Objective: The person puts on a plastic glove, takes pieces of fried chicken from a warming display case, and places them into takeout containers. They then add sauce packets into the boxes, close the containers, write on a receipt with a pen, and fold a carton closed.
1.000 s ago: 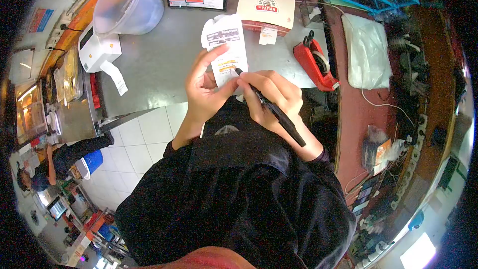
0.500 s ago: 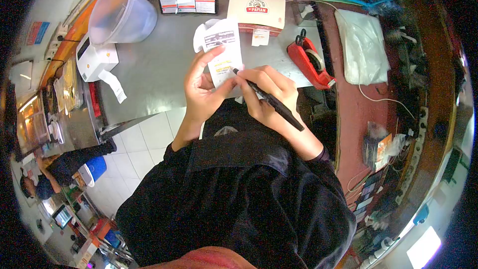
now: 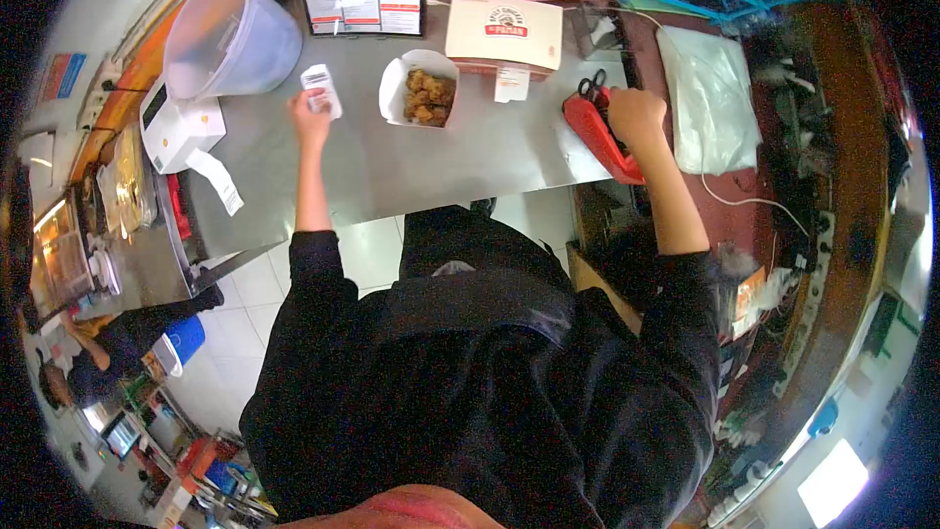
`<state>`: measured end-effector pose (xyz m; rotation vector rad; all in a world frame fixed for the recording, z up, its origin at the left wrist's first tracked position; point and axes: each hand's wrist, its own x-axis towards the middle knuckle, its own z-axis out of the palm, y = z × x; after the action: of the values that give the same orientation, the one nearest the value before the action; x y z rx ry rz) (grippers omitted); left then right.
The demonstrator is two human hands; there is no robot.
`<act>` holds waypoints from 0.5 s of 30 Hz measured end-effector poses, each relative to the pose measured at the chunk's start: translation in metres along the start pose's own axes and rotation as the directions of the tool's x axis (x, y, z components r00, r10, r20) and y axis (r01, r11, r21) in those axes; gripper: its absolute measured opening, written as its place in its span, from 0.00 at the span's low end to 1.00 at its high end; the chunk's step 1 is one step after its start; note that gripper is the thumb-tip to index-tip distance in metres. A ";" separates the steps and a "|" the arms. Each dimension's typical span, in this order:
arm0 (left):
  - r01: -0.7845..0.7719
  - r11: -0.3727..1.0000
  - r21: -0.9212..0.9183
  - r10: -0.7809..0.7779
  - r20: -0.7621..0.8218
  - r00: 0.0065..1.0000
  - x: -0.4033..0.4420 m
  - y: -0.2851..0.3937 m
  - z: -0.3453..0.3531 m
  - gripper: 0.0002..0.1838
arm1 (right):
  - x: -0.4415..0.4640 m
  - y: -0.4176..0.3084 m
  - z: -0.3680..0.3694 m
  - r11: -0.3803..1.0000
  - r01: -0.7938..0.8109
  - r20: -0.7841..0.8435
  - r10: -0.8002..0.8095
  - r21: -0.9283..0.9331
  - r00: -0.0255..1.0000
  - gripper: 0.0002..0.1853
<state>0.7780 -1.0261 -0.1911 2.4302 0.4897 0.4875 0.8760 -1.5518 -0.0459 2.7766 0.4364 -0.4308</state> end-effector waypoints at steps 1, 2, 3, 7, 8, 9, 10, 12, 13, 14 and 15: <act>0.001 0.999 0.041 0.000 -0.019 1.000 -0.001 0.006 0.000 0.17 | 0.013 -0.007 -0.010 0.999 0.001 0.100 0.003 -0.035 0.995 0.10; 0.001 0.997 0.082 0.002 -0.037 0.999 -0.002 0.014 0.003 0.16 | 0.017 -0.010 -0.016 0.997 0.061 0.066 -0.058 -0.050 0.996 0.09; -0.001 0.993 0.121 0.007 -0.055 0.998 0.000 0.026 0.005 0.16 | 0.021 -0.011 -0.022 0.991 0.118 0.030 -0.116 -0.068 0.993 0.09; -0.229 0.961 -0.157 0.197 -0.196 0.960 -0.003 0.077 -0.005 0.15 | 0.026 0.002 -0.010 0.988 0.065 -0.126 -0.047 0.142 0.991 0.10; 0.013 0.886 -0.464 0.004 0.036 0.999 -0.005 0.081 0.000 0.16 | 0.027 0.007 -0.003 0.961 0.007 -0.069 0.012 0.275 0.998 0.10; 0.298 0.687 -0.663 -0.111 0.310 0.944 -0.007 0.090 0.004 0.19 | 0.021 0.008 0.000 0.861 -0.001 -0.082 0.050 0.508 0.995 0.12; 0.309 0.653 -0.691 -0.032 0.383 0.923 -0.005 0.090 0.015 0.22 | 0.017 0.000 -0.003 0.823 -0.009 -0.114 0.090 0.568 0.989 0.13; 0.366 0.565 -0.739 0.074 0.487 0.870 0.006 0.096 0.037 0.29 | 0.009 -0.022 -0.010 0.736 -0.018 -0.163 0.174 0.677 0.971 0.16; 0.410 0.515 -0.753 0.103 0.529 0.842 0.011 0.102 0.046 0.31 | 0.003 -0.035 -0.019 0.748 -0.052 -0.269 0.301 0.661 0.915 0.21; 0.453 0.464 -0.761 0.134 0.566 0.813 0.015 0.105 0.051 0.33 | -0.006 -0.053 -0.028 0.797 -0.061 -0.359 0.337 0.601 0.870 0.21; 0.475 0.480 -0.738 0.167 0.608 0.776 0.020 0.108 0.052 0.32 | -0.017 -0.076 -0.041 0.837 -0.079 -0.449 0.367 0.541 0.815 0.22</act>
<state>0.8435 -1.1231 -0.1588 1.3441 0.1016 -0.1808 0.8451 -1.4730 -0.0218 3.3944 0.0850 0.3818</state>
